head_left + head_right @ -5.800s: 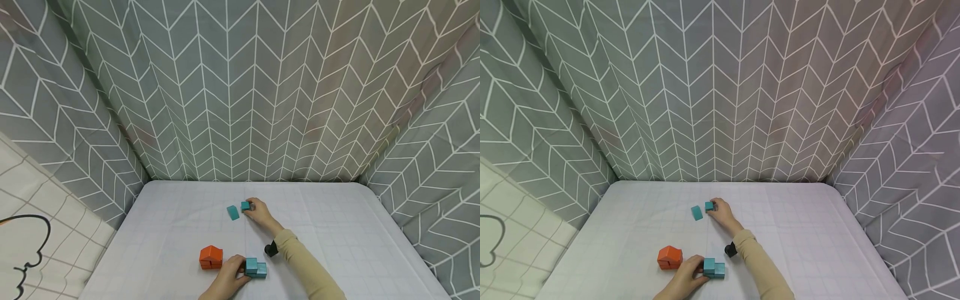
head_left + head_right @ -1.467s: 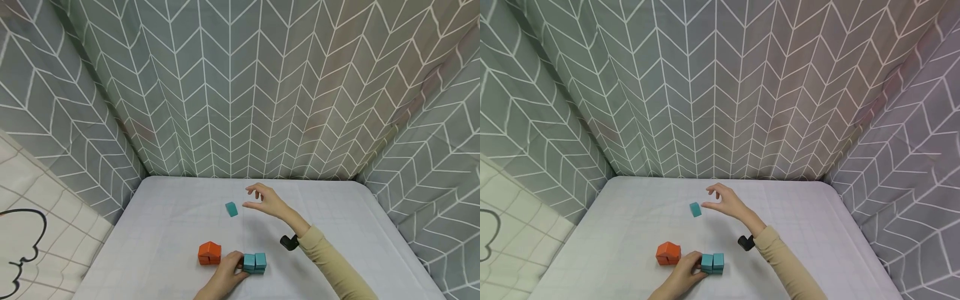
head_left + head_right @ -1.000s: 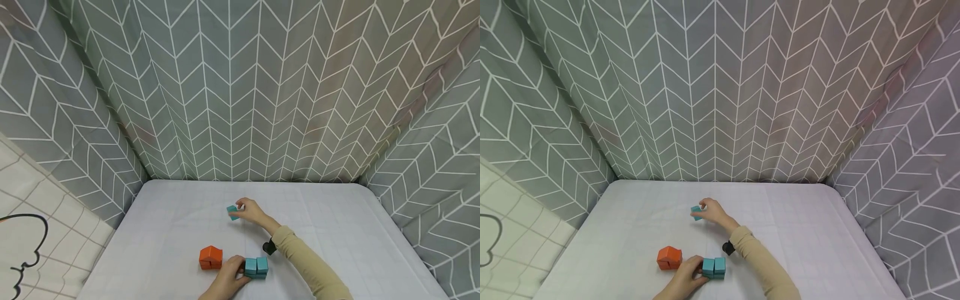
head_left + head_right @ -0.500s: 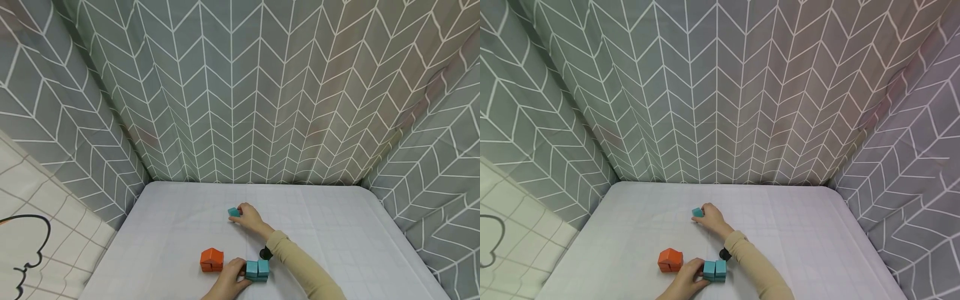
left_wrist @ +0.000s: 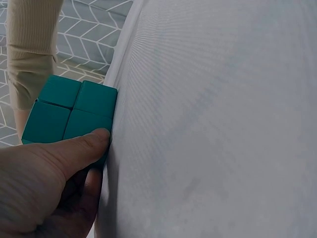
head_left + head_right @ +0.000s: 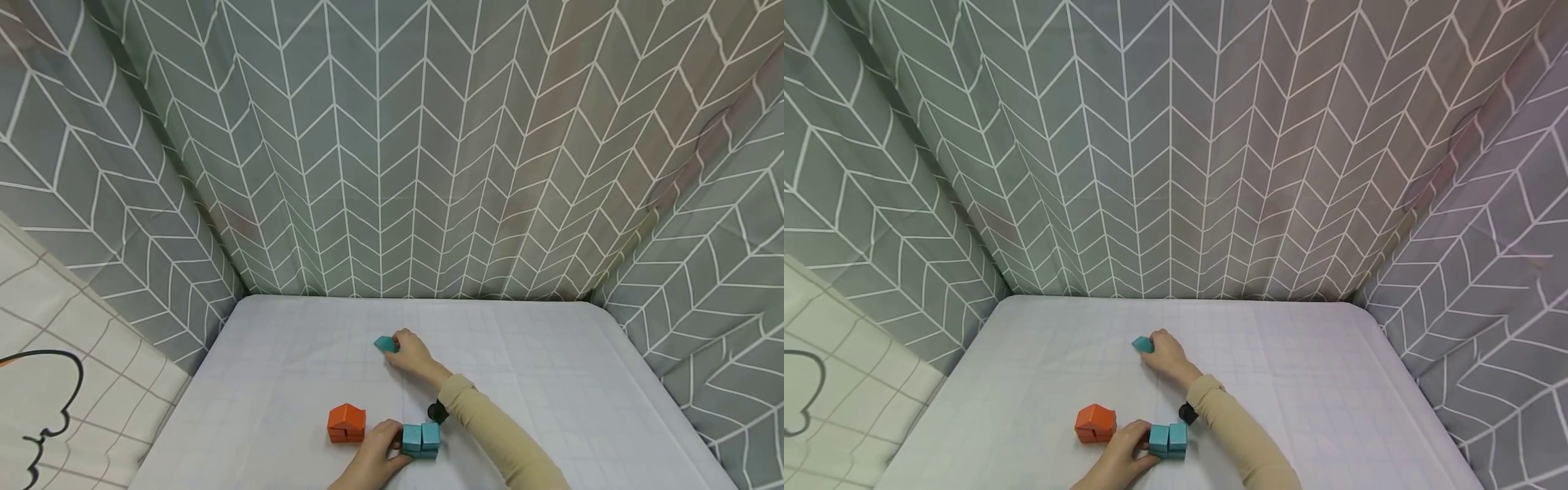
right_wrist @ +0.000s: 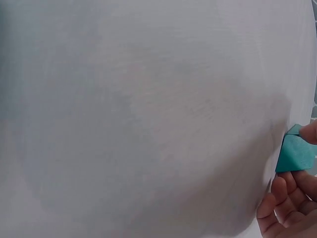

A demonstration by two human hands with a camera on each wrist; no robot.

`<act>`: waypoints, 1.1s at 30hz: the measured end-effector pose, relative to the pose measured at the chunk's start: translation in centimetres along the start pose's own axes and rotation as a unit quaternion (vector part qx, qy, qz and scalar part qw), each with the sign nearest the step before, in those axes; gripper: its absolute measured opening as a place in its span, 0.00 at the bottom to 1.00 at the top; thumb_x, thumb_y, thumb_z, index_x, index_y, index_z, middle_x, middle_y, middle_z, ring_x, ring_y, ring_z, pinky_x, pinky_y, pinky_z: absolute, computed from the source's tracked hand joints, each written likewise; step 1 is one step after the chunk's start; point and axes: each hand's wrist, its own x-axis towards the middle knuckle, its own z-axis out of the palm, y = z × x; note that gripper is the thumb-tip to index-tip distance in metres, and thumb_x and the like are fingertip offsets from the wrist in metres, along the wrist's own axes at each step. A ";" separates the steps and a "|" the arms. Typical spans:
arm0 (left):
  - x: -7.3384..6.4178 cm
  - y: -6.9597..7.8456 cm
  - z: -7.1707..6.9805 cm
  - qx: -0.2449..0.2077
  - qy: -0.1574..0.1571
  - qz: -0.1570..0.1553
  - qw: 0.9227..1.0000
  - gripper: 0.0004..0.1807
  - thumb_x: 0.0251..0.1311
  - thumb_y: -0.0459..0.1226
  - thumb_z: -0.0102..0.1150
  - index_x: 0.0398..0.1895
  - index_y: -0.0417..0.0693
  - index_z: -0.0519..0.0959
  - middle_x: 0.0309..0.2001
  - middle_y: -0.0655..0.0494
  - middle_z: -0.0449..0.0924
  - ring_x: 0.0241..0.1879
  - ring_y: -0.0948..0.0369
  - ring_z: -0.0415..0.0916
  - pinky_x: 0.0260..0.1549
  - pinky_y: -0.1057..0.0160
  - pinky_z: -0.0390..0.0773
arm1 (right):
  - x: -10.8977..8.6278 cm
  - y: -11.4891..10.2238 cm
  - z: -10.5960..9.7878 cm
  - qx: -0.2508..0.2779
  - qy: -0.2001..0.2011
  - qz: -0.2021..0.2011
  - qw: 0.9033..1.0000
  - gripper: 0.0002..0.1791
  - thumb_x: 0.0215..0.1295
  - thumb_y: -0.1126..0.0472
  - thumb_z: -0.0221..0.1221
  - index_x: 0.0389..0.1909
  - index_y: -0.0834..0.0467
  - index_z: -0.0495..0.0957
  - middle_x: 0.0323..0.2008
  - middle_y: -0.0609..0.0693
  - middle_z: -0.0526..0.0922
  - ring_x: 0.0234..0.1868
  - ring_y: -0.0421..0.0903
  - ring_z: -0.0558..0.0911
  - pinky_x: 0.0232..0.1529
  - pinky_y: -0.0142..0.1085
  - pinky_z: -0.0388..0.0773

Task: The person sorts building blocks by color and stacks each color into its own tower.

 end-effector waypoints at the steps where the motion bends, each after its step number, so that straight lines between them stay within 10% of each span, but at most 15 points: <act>1: 0.0 0.0 0.0 -0.001 0.000 -0.001 1.000 0.16 0.46 0.40 0.65 0.39 0.51 0.72 0.34 0.69 0.69 0.33 0.73 0.64 0.32 0.72 0.72 | 0.0 0.1 -0.1 -0.002 -0.001 0.001 1.000 0.20 0.50 0.56 0.61 0.39 0.67 0.74 0.32 0.52 0.74 0.33 0.45 0.75 0.35 0.35 0.74; 19: 0.1 0.1 0.0 -0.003 -0.001 -0.011 1.000 0.16 0.45 0.40 0.66 0.37 0.51 0.72 0.34 0.69 0.69 0.33 0.72 0.65 0.32 0.71 0.72 | -0.6 1.7 -1.4 -0.048 -0.002 -0.002 0.999 0.19 0.47 0.61 0.62 0.39 0.68 0.75 0.33 0.53 0.74 0.34 0.46 0.75 0.38 0.38 0.75; 33: -0.2 0.1 0.1 0.007 0.027 0.009 1.000 0.16 0.45 0.40 0.66 0.37 0.50 0.73 0.34 0.68 0.70 0.33 0.72 0.66 0.33 0.70 0.73 | -2.5 1.1 -6.7 0.011 0.031 -0.077 0.997 0.17 0.50 0.64 0.62 0.41 0.68 0.74 0.32 0.52 0.73 0.28 0.46 0.71 0.26 0.29 0.67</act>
